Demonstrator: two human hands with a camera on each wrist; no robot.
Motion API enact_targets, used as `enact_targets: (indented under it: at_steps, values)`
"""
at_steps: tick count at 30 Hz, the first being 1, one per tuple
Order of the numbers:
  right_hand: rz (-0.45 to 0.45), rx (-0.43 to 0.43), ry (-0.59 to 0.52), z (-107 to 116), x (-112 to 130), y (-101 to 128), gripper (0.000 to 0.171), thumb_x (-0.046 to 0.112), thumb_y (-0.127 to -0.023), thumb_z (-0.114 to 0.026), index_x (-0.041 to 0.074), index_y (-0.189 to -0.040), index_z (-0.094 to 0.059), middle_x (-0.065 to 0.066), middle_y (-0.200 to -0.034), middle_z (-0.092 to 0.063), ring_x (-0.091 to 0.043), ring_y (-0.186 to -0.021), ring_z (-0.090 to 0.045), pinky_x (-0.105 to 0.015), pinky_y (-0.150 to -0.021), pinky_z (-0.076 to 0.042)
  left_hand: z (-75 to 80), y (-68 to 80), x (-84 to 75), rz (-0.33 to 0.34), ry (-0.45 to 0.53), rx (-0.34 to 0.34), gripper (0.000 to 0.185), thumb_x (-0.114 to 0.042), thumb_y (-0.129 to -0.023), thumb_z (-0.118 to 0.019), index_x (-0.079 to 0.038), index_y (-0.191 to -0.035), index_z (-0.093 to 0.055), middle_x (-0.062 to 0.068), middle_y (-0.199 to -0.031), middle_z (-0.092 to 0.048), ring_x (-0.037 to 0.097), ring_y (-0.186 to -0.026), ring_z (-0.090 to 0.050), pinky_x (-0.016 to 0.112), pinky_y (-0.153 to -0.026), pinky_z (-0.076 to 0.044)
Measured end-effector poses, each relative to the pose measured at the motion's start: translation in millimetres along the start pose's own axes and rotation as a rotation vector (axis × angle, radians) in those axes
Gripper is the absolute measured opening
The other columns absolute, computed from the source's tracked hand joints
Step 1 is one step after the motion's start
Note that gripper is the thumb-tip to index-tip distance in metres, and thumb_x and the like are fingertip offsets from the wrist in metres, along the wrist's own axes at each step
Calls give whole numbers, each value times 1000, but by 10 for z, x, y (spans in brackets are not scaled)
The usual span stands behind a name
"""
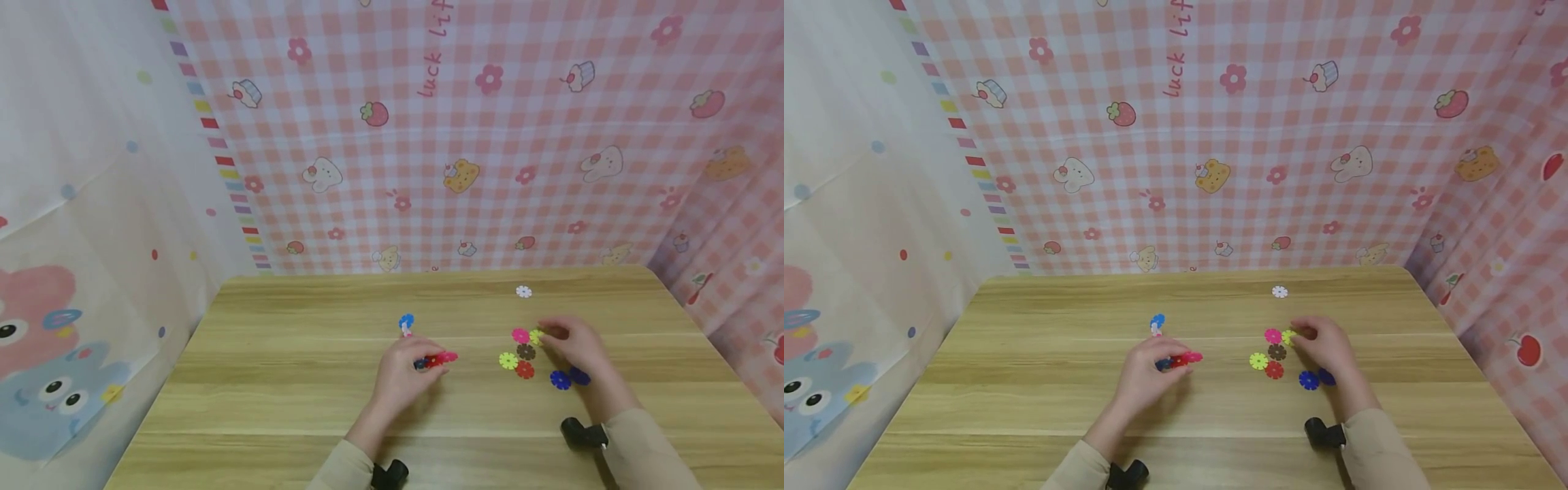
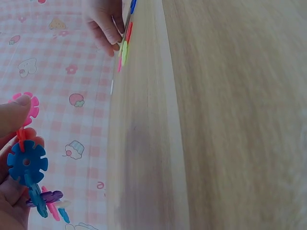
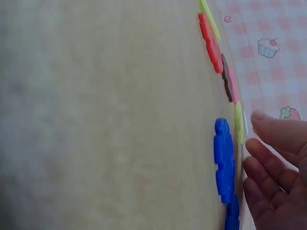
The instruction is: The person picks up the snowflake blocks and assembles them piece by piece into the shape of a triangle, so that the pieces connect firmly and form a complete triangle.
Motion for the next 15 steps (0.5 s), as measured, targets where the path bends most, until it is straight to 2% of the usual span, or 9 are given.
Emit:
enact_targets:
  at_steps: [5,15]
  values:
    - [21,37,6,-8,-1,-5,35,9,-87,-75,-6,-117,-66,-26,-114,-62,-41,-102,-59,-56,-90,-47,-5,3,0,10,-7,9,19,-11,-75,-87,-11,-92,-79,-2,-95,-74,15,-93,-65,31,-87,-51]
    - [44,50,42,-29,-33,-28,31,8,-85,-77,-5,-112,-68,-22,-106,-61,-34,-93,-58,-47,-82,-50,-16,12,3,21,-7,14,19,-10,-75,-86,-12,-93,-79,-2,-95,-73,14,-92,-65,30,-86,-51]
Point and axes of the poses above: each hand's wrist, its own y-axis away from the middle knuckle, its own z-axis out of the back of the hand, x = y × z, the point moved 7 cm from there along -y, towards the middle knuckle
